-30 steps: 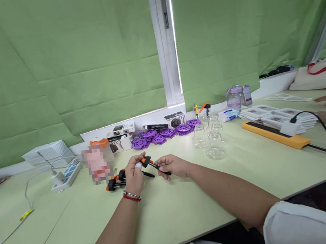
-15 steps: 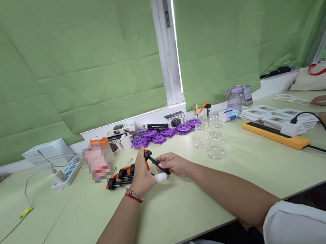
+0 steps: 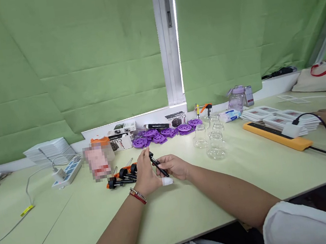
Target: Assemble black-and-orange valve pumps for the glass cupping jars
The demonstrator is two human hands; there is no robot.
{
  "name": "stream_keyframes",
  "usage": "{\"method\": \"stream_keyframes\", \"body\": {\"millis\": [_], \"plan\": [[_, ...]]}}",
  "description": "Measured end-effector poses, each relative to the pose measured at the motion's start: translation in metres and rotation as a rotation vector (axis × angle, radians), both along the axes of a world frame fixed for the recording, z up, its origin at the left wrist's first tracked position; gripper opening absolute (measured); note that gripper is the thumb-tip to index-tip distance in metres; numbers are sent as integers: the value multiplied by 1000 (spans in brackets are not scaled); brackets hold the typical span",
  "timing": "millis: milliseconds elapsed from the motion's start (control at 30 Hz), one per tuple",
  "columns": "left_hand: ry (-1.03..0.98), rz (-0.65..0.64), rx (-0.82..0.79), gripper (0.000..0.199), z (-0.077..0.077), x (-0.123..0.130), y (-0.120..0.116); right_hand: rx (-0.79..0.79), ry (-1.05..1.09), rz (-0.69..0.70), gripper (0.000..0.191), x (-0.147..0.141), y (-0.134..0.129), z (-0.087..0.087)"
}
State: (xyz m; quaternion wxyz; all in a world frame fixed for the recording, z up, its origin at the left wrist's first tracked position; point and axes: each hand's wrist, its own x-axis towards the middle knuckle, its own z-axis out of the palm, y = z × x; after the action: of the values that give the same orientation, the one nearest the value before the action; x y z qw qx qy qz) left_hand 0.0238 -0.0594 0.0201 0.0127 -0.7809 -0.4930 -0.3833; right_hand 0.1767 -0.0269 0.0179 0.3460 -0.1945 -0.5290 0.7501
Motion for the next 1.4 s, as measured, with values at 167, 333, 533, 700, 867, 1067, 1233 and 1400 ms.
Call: {"method": "stream_keyframes", "body": {"millis": [167, 333, 533, 700, 867, 1067, 1233, 1400], "plan": [[-28, 27, 4, 118, 0, 5, -3, -73, 23, 3, 28, -3, -3, -1], [-22, 26, 30, 109, 1, 7, -6, -101, 42, 26, 28, -5, -5, -1], [-10, 17, 98, 102, 7, 10, -9, -86, 35, 63, 39, -2, -4, 3], [-56, -5, 94, 98, 15, 9, -14, -52, 29, 87, 44, -1, -5, 8], [-186, -67, -34, 94, 26, 0, -18, 68, -58, -13, 42, 6, 7, 9], [-652, -280, -420, 69, 43, -13, -24, 392, -519, -506, 14, 13, 38, -15], [-921, -445, -722, 61, 49, -13, -28, 976, -952, -425, 25, 3, 43, -32], [-998, -505, -993, 63, 46, -8, -26, 1041, -1134, -377, 20, -1, 45, -33]]}}
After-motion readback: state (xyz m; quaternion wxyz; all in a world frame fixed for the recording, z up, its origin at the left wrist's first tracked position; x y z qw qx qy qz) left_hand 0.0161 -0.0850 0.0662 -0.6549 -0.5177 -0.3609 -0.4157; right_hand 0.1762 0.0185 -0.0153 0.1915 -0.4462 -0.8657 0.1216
